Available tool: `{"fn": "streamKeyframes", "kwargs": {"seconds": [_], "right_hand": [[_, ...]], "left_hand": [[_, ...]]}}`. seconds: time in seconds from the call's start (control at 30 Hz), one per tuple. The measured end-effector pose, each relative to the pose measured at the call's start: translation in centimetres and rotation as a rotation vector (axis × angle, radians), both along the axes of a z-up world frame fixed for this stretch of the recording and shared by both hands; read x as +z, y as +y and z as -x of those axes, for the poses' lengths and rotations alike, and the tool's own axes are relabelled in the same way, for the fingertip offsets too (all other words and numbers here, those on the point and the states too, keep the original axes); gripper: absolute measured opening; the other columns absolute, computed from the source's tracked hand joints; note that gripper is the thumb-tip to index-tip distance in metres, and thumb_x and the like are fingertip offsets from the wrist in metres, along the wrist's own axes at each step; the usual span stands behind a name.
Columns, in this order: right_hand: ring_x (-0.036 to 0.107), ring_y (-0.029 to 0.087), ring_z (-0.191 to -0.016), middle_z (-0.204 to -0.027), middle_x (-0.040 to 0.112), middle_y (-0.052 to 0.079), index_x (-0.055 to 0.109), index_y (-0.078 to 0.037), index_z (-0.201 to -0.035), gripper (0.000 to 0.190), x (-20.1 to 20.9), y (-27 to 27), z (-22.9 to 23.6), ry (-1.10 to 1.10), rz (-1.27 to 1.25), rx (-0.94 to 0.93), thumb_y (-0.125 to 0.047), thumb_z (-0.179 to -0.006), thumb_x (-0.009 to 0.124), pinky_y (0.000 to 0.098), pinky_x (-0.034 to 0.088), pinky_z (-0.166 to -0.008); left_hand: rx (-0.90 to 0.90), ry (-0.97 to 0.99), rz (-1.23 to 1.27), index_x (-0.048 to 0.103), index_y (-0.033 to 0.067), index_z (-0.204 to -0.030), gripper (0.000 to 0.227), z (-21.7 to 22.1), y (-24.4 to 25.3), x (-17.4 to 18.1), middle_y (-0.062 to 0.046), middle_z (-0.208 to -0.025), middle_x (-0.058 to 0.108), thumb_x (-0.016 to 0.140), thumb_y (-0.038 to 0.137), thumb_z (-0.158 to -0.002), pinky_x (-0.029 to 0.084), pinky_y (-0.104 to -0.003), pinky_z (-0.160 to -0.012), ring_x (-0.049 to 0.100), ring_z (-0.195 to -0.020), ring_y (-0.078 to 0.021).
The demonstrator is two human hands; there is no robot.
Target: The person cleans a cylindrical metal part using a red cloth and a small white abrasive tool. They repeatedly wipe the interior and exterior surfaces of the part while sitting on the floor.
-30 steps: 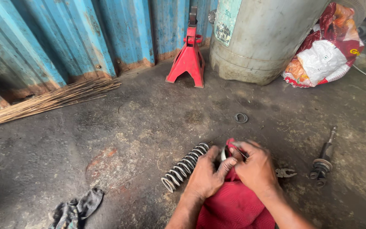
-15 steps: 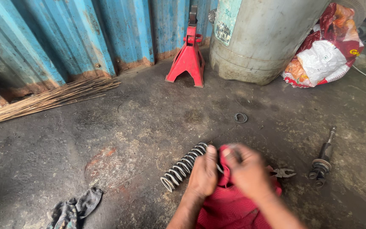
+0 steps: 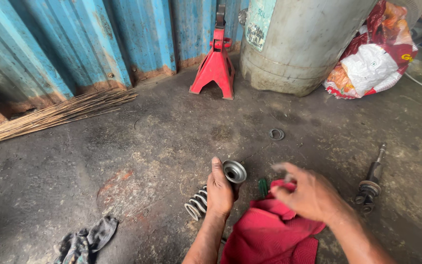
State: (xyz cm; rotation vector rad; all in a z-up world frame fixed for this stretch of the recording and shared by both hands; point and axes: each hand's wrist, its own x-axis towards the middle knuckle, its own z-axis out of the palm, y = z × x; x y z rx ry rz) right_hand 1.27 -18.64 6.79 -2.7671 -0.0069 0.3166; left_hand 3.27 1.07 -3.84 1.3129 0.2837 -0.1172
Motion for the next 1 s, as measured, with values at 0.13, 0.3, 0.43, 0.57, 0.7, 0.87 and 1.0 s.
{"fn": "streamKeyframes", "kwargs": {"seconds": [0.13, 0.3, 0.43, 0.57, 0.7, 0.87, 1.0], "right_hand": [[0.076, 0.028, -0.101, -0.112, 0.078, 0.011, 0.073, -0.025, -0.126, 0.046, -2.2, 2.2, 0.9, -0.452, -0.188, 0.251, -0.04, -0.083, 0.08, 0.0364, 0.058, -0.085], [0.068, 0.013, -0.088, -0.1, 0.079, 0.005, 0.078, 0.0, -0.116, 0.036, -5.7, 1.9, -2.7, -0.339, -1.106, -0.184, -0.031, -0.1, 0.068, 0.0263, 0.053, -0.079], [0.037, 0.008, -0.056, -0.069, 0.048, -0.005, 0.068, -0.009, -0.098, 0.021, -5.9, -2.5, -4.9, -0.191, -1.248, -0.58, -0.03, -0.101, 0.066, 0.0255, 0.03, -0.048], [0.038, 0.011, -0.051, -0.063, 0.047, -0.002, 0.066, -0.009, -0.085, 0.019, -5.4, -4.7, -4.7, -0.119, -1.191, -0.595, -0.025, -0.095, 0.064, 0.0285, 0.029, -0.044], [0.037, 0.013, -0.047, -0.057, 0.045, -0.003, 0.06, -0.007, -0.077, 0.031, -7.9, 0.3, -2.5, 0.174, -0.953, -0.543, -0.031, -0.092, 0.074, 0.0318, 0.027, -0.044], [0.036, 0.01, -0.049, -0.055, 0.045, -0.006, 0.065, -0.006, -0.074, 0.036, -9.7, 2.5, -0.5, 0.226, -0.788, -0.272, -0.034, -0.095, 0.07, 0.0309, 0.028, -0.046], [0.03, 0.008, -0.049, -0.058, 0.04, -0.007, 0.066, -0.008, -0.084, 0.019, -7.3, -0.2, -0.7, 0.339, -1.063, -0.154, -0.024, -0.093, 0.07, 0.0282, 0.024, -0.046]], "left_hand": [[-0.12, -0.132, -0.229, 0.073, 0.0034, -0.097, 0.097, 0.8, -1.1, 1.5, -0.006, -0.087, 0.073, 0.017, 0.082, -0.091, 0.051, -0.032, -0.088, 0.067, -0.089, -0.0171], [-0.347, -0.501, -0.224, 0.064, -0.0048, -0.12, 0.074, 3.7, -1.1, 3.9, -0.022, -0.111, 0.07, 0.053, 0.063, -0.093, 0.05, -0.043, -0.091, 0.065, -0.106, -0.0307], [-0.427, -0.098, -0.416, 0.073, 0.0007, -0.119, 0.052, 3.2, -1.7, 3.6, -0.017, -0.116, 0.077, 0.066, 0.045, -0.093, 0.052, -0.037, -0.1, 0.072, -0.112, -0.0233], [-0.163, -0.057, -0.076, 0.071, -0.0004, -0.122, 0.051, 1.2, -2.6, 0.1, -0.018, -0.113, 0.079, 0.054, 0.043, -0.1, 0.057, -0.038, -0.095, 0.073, -0.103, -0.0294], [0.176, -0.595, -0.604, 0.059, -0.0156, -0.13, 0.053, 1.7, -5.0, -3.8, -0.031, -0.124, 0.067, 0.054, 0.034, -0.112, 0.048, -0.041, -0.1, 0.061, -0.118, -0.0385], [0.23, -0.034, 0.014, 0.062, -0.011, -0.122, 0.067, 0.1, -5.0, -6.7, -0.027, -0.113, 0.073, 0.046, 0.052, -0.104, 0.053, -0.041, -0.093, 0.069, -0.104, -0.0357], [0.232, 0.033, 0.081, 0.047, -0.0113, -0.139, 0.073, -1.4, -3.6, -6.6, -0.019, -0.135, 0.066, 0.056, 0.051, -0.103, 0.045, -0.034, -0.11, 0.061, -0.128, -0.025]]}}
